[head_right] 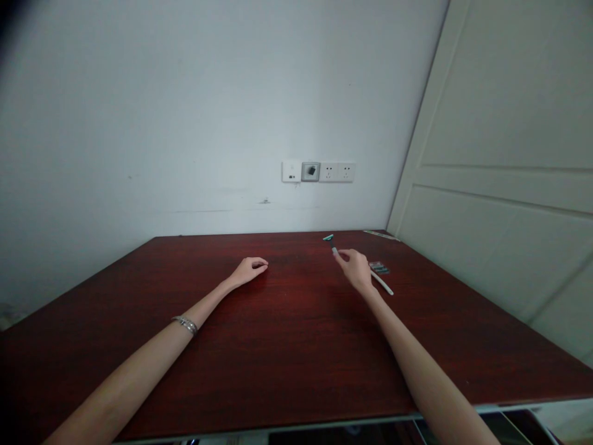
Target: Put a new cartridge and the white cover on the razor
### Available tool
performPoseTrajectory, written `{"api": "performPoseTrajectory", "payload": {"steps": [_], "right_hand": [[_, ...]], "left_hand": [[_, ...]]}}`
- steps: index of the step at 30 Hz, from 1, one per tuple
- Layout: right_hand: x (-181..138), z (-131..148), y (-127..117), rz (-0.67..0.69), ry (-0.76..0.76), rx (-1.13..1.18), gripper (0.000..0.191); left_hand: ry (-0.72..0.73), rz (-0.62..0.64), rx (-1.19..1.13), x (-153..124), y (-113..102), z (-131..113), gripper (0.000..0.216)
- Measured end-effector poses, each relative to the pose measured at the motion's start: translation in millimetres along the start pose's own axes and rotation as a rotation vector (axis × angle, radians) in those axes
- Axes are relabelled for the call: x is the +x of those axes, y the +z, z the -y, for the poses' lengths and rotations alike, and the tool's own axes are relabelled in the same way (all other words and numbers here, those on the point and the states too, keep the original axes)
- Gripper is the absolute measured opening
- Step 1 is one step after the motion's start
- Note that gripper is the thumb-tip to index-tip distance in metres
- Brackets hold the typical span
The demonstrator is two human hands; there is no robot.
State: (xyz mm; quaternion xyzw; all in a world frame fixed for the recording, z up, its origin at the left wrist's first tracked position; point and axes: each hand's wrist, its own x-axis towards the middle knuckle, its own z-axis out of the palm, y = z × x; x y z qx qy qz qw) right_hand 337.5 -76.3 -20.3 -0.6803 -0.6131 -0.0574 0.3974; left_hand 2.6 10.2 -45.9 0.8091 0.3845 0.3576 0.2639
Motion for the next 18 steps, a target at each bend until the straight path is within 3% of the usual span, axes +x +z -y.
{"api": "performPoseTrajectory", "payload": {"steps": [3, 6, 11, 18], "right_hand": [[-4.9, 28.5, 8.8, -0.085, -0.100, 0.160, 0.044], [-13.0, 59.3, 12.4, -0.085, -0.191, 0.228, 0.045], [-29.0, 98.8, 11.8, -0.056, -0.327, 0.277, 0.037], [-39.0, 121.7, 12.7, -0.006, -0.363, 0.290, 0.028]], "left_hand": [[0.006, -0.091, -0.064, 5.0, 0.7, -20.3, 0.019], [-0.055, -0.184, -0.169, 7.2, 5.9, -51.9, 0.022], [-0.069, -0.166, -0.379, -1.7, 21.8, -100.3, 0.028], [-0.075, -0.257, -0.475, -8.3, 31.6, -114.0, 0.027]]}}
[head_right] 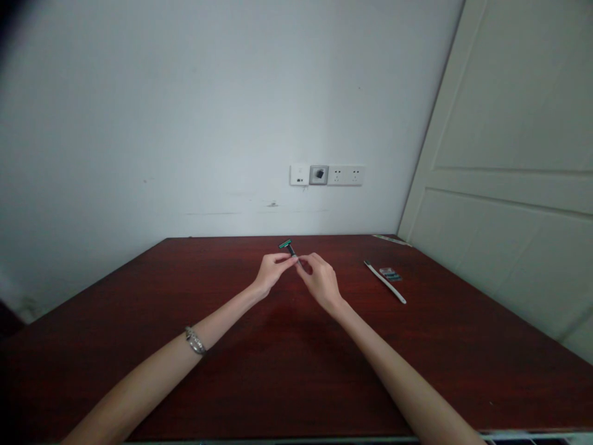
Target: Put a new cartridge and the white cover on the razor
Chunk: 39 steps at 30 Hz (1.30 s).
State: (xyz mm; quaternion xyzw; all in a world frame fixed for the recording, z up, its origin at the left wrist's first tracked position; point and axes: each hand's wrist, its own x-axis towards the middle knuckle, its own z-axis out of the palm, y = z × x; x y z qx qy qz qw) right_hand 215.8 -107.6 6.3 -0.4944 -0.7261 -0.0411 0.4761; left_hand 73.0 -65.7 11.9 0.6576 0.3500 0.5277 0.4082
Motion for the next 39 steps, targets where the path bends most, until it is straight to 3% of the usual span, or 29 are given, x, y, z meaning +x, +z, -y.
{"api": "performPoseTrajectory", "payload": {"steps": [10, 15, 21, 28, 33, 39], "right_hand": [[9.8, 7.8, 13.2, 0.008, -0.017, 0.003, 0.026], [13.2, 3.7, -1.9, 0.075, -0.046, -0.120, 0.031], [11.2, -55.6, -50.7, 0.142, 0.117, -0.459, 0.029], [-4.2, -129.5, -106.5, 0.402, 0.536, -0.725, 0.036], [-18.7, -154.3, -119.0, 0.512, 0.658, -0.759, 0.045], [-27.3, -169.4, -116.0, 0.568, 0.664, -0.728, 0.040]], "left_hand": [[-0.048, -0.115, -0.033, 3.6, -4.2, -3.3, 0.025], [-0.103, -0.154, -0.021, 16.2, -22.7, 3.6, 0.030], [-0.200, -0.086, 0.222, 30.4, -65.8, 19.6, 0.024], [-0.069, -0.012, 0.909, 34.5, -97.4, 23.3, 0.030], [-0.138, 0.092, 1.195, 38.7, -99.2, 25.7, 0.025], [-0.262, 0.259, 1.236, 39.0, -94.5, 29.0, 0.025]]}}
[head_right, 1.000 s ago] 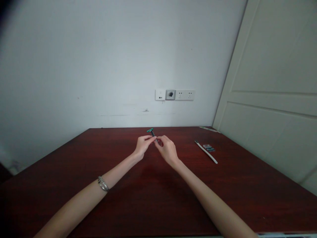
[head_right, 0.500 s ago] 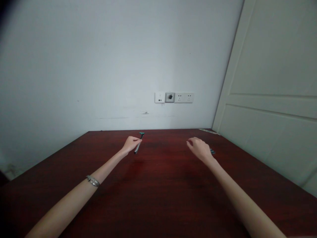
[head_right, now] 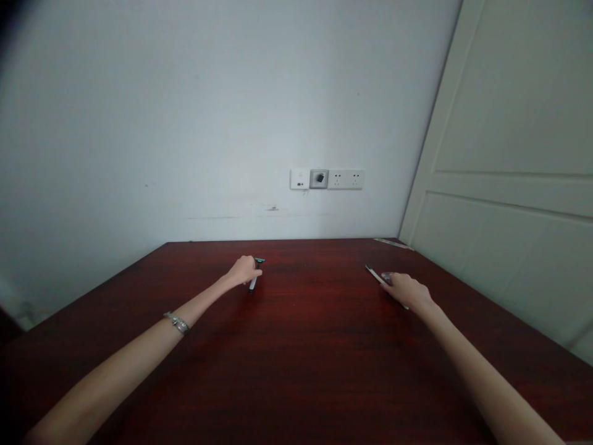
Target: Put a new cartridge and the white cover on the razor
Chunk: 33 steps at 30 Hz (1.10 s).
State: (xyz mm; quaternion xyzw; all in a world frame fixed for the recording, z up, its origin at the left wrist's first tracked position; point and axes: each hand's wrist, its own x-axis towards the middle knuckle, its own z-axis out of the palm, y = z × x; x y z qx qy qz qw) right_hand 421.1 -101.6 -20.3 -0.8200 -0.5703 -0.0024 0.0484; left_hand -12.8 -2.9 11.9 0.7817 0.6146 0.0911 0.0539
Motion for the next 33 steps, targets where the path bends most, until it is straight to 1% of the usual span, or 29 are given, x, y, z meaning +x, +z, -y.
{"api": "performPoseTrajectory", "payload": {"steps": [5, 8, 11, 15, 17, 21, 25, 30, 33], "right_hand": [[5.3, -3.5, 6.2, 0.014, -0.016, 0.036, 0.038], [5.9, -4.1, 7.8, -0.002, -0.019, 0.066, 0.039], [6.0, -3.9, 9.1, -0.015, -0.009, 0.080, 0.035], [9.2, -4.7, 11.8, -0.016, -0.012, 0.095, 0.029], [12.6, -6.0, 14.2, -0.029, -0.044, 0.101, 0.026], [19.9, -8.0, 21.6, -0.040, -0.165, 0.087, 0.023], [22.1, -6.9, 28.4, -0.058, -0.207, 0.087, 0.022], [16.5, 4.3, 26.8, -0.062, -0.250, 0.082, 0.025], [7.8, 25.6, 19.2, -0.079, -0.272, 0.111, 0.026]], "left_hand": [[0.005, 0.042, 0.018, 6.5, 11.8, 2.5, 0.029], [0.004, 0.028, 0.035, 11.2, 18.1, 4.9, 0.030], [0.016, 0.008, 0.053, 14.2, 22.0, 6.4, 0.031], [0.032, 0.019, 0.059, 17.0, 25.4, 6.8, 0.031], [0.034, 0.024, 0.059, 18.4, 26.7, 6.6, 0.031], [0.038, 0.021, 0.062, 20.3, 28.9, 6.1, 0.029], [0.039, 0.022, 0.057, 20.2, 30.4, 6.2, 0.024], [0.048, 0.022, 0.047, 17.6, 29.9, 6.2, 0.023], [0.044, 0.015, 0.028, 14.1, 29.3, 6.4, 0.028]]}}
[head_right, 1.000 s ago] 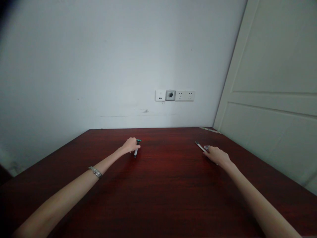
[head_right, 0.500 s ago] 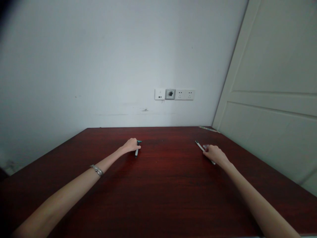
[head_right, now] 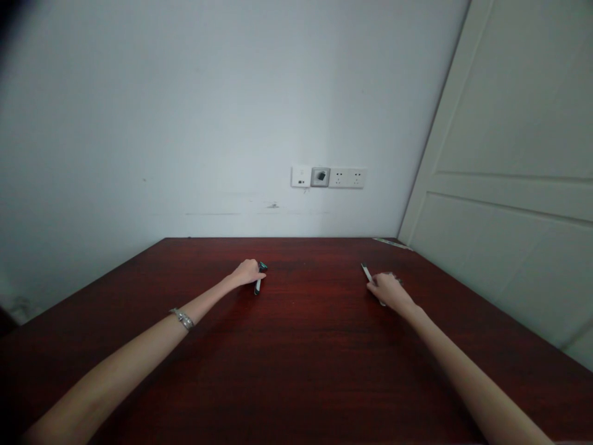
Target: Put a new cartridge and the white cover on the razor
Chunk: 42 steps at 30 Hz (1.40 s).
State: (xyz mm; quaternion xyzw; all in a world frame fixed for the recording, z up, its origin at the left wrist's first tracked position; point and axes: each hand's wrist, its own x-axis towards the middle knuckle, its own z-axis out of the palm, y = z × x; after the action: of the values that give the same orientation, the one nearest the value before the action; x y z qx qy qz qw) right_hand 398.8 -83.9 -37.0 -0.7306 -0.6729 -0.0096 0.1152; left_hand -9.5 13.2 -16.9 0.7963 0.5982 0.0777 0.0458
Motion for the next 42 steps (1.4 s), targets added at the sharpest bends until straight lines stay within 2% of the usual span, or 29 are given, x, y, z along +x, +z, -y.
{"api": "performPoseTrajectory", "payload": {"steps": [5, 11, 14, 17, 31, 42], "right_hand": [[-4.0, 72.0, -6.6, -0.026, -0.066, 0.106, 0.025], [-4.4, 168.0, 2.6, 0.045, -0.201, 0.159, 0.019], [-2.2, 202.7, 8.9, 0.094, -0.248, 0.197, 0.020], [0.4, 225.5, 14.7, 0.106, -0.257, 0.196, 0.021], [-3.3, 257.6, 24.6, 0.097, -0.310, 0.073, 0.025], [-6.1, 262.3, 25.3, 0.109, -0.314, 0.045, 0.031]], "left_hand": [[-0.010, -0.033, -0.064, -5.7, 0.3, 1.7, 0.035], [-0.019, -0.034, -0.115, -8.0, -2.4, 3.1, 0.035], [-0.011, -0.033, -0.136, -10.8, -4.6, 2.3, 0.031], [-0.011, -0.036, -0.128, -13.1, -5.6, 1.4, 0.030], [-0.019, -0.007, -0.142, -10.9, 2.5, 6.0, 0.026], [-0.013, -0.042, -0.189, -12.4, 7.0, 7.8, 0.027]]}}
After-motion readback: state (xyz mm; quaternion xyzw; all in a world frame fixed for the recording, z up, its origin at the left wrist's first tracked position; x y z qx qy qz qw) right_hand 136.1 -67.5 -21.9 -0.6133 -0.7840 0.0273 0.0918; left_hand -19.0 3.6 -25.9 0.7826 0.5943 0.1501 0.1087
